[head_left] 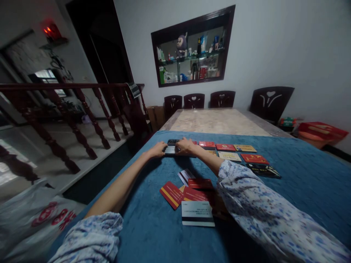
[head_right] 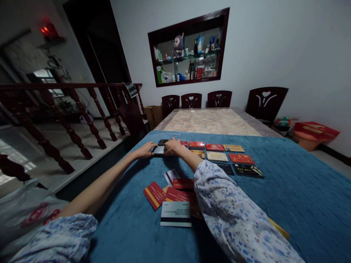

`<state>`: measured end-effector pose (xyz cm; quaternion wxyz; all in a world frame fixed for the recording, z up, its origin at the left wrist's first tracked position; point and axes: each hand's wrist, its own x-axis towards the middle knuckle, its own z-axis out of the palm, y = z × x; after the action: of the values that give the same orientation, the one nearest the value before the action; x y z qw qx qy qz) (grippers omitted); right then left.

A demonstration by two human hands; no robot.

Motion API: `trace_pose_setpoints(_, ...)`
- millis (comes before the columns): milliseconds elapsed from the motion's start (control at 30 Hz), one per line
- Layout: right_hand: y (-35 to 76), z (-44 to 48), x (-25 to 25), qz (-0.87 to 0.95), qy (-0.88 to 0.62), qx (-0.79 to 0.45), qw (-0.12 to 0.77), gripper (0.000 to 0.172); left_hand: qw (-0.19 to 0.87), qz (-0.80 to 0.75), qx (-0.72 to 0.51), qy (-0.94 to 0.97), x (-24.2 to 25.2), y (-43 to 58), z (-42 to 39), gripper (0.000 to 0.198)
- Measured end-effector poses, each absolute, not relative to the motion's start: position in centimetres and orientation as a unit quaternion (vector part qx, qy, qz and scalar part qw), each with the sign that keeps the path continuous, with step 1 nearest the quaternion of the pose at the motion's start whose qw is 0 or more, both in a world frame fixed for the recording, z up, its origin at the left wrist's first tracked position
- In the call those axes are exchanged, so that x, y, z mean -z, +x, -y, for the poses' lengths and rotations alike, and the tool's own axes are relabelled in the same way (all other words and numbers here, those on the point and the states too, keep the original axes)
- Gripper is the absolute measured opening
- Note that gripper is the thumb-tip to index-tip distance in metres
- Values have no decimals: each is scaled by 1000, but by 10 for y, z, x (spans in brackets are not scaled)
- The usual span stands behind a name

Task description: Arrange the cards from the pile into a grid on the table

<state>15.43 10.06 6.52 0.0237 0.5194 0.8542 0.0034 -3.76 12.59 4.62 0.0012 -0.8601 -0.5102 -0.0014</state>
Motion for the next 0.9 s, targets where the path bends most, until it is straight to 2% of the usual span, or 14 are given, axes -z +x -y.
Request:
trace_pose_setpoints(167, 151, -110, -64, -851, 523, 5, 39, 46, -8, 513, -7, -859, -46, -37, -133, 44)
trace_pose_setpoints(400, 149, -116, -62, -847, 528, 15, 56, 45, -30, 509, -16, -860, -44, -37, -140, 38)
trace_pose_setpoints(900, 143, -114, -67, -832, 548, 23, 75, 50, -75, 500, -31, -862, -41, -36, -153, 43)
